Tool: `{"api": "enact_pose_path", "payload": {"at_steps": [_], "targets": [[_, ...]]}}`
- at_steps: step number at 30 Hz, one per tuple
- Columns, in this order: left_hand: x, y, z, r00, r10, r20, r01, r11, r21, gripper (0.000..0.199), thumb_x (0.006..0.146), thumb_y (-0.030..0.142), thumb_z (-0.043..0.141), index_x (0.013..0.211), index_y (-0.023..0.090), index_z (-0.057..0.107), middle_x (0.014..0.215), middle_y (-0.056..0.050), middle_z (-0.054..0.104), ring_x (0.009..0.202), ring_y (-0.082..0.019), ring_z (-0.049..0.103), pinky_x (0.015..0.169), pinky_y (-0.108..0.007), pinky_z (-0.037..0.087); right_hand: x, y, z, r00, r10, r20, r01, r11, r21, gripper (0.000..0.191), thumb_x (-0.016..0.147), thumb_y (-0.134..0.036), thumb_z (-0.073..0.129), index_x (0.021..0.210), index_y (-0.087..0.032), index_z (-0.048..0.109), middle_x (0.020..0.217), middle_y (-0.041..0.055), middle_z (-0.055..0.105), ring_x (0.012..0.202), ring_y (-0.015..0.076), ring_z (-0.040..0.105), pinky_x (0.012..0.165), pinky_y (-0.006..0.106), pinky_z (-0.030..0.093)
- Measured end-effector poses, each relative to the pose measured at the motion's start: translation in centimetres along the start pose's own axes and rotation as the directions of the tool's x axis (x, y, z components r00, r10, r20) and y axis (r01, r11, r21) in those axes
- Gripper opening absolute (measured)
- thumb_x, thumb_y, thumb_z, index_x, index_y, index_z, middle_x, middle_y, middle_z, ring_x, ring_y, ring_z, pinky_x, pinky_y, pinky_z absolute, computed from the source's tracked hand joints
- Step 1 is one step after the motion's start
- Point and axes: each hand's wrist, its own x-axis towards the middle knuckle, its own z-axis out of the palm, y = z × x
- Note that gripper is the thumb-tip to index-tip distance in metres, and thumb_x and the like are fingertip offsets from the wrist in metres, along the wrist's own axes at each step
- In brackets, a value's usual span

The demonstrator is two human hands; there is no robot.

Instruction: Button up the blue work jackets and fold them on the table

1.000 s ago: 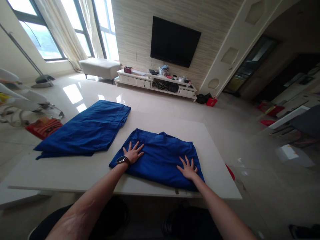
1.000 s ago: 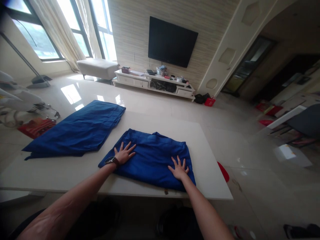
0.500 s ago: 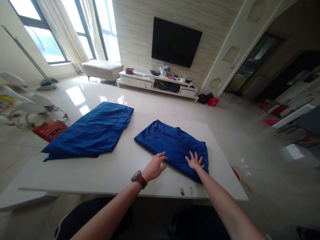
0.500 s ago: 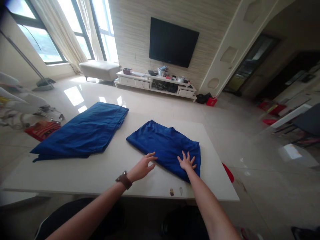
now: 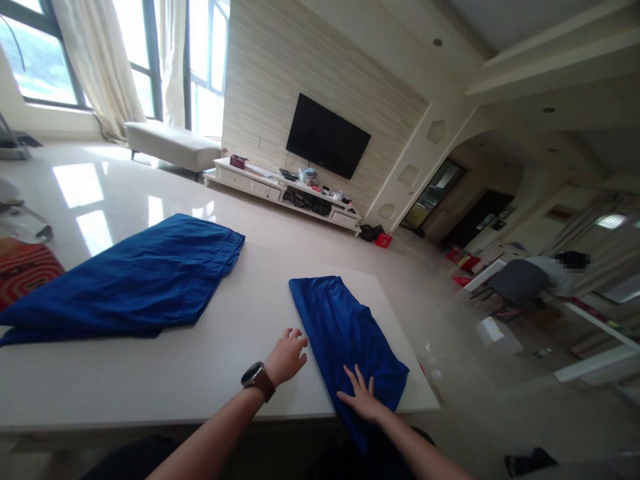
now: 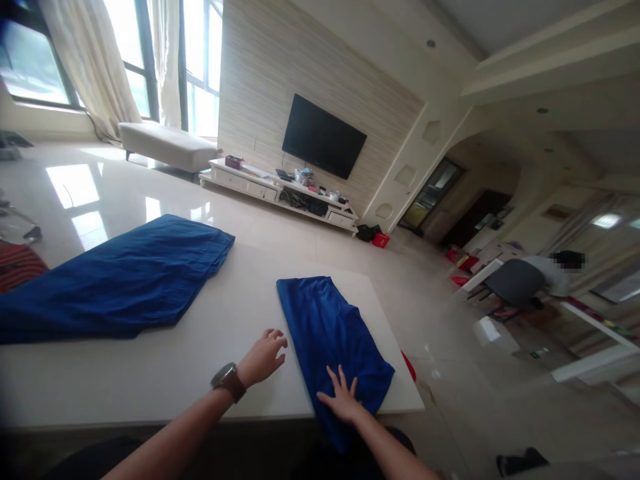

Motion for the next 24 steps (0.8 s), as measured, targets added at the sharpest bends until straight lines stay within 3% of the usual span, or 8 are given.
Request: {"api": "enact_pose_path", "payload": {"at_steps": [2,4,8,14,20,22,24], "targets": [[-0.1,-1.3,-0.5,1.000,-0.008,0.026,0.007,1.000,0.015,0.026,0.088,0.021,0.057,0.109,0.020,0.072,0.129,-0.013,0.063,0.128,-0.032,0.050,0.104,-0.044,0.047,-0.2,-1.5,1.6,1.000,0.007,0.010,-0.008,1.000,0.030,0.086,0.087,-0.083,0.040,0.162,-0.055,0.008,0.172,-0.0096,-0.019,0.153,0.0518,-0.018,0.110,0.083,0.019],[-0.1,-2.3,-1.1,1.000,-0.008,0.029,0.008,1.000,-0.011,0.027,0.090,0.024,0.056,0.111,0.020,0.072,0.125,-0.013,0.065,0.122,-0.030,0.053,0.103,-0.042,0.048,0.1,-2.6,2.0,0.999,0.040,0.010,-0.040,0.999,0.025,0.084,0.089,-0.083,0.035,0.162,-0.055,0.004,0.170,-0.0111,-0.024,0.151,0.0514,-0.024,0.109,0.084,0.016],[-0.1,-3.4,-2.0,0.999,-0.041,0.035,0.041,0.999,-0.016,0.028,0.091,0.025,0.055,0.112,0.019,0.073,0.121,-0.013,0.067,0.115,-0.029,0.056,0.100,-0.041,0.048,2.2,-2.7,0.5,0.996,0.072,0.047,-0.072,0.997,0.015,0.085,0.090,-0.083,0.034,0.162,-0.054,0.000,0.170,-0.0090,-0.025,0.152,0.0513,-0.021,0.109,0.083,0.018],[-0.5,-3.3,-2.6,0.998,-0.017,0.052,0.018,0.999,-0.032,0.030,0.093,0.027,0.053,0.115,0.018,0.072,0.120,-0.012,0.068,0.112,-0.028,0.056,0.099,-0.039,0.048,5.5,-0.7,-0.7,0.986,0.164,-0.028,-0.164,0.986,0.022,0.082,0.092,-0.083,0.029,0.162,-0.054,-0.002,0.171,-0.0063,-0.023,0.154,0.0522,-0.012,0.107,0.082,0.023],[-0.4,-3.2,-2.7,0.997,-0.018,0.069,0.018,1.000,0.000,0.030,0.091,0.025,0.053,0.113,0.018,0.072,0.119,-0.012,0.068,0.110,-0.029,0.058,0.096,-0.040,0.049,5.8,-1.1,-3.0,0.944,0.320,-0.080,-0.325,0.944,-0.057,0.081,0.094,-0.081,0.022,0.164,-0.048,-0.002,0.172,0.0018,-0.021,0.153,0.0564,0.004,0.104,0.086,0.019],[-0.3,-3.1,-2.5,0.997,-0.007,0.075,0.008,1.000,-0.009,0.030,0.091,0.026,0.053,0.114,0.019,0.072,0.119,-0.012,0.068,0.111,-0.029,0.058,0.097,-0.040,0.048,5.4,-1.2,-3.2,0.962,0.269,-0.056,-0.273,0.959,-0.081,0.081,0.097,-0.077,0.022,0.165,-0.043,-0.004,0.172,0.0075,-0.019,0.155,0.0518,0.006,0.110,0.082,0.015],[-0.2,-2.9,-2.4,0.996,-0.001,0.086,0.003,1.000,-0.015,0.031,0.091,0.026,0.052,0.114,0.019,0.072,0.119,-0.012,0.068,0.111,-0.029,0.058,0.097,-0.040,0.049,5.0,-0.8,-2.5,0.993,0.115,-0.004,-0.115,0.988,-0.101,0.082,0.099,-0.071,0.025,0.167,-0.035,-0.004,0.173,0.0119,-0.015,0.159,0.0413,0.002,0.119,0.071,0.007]]}}
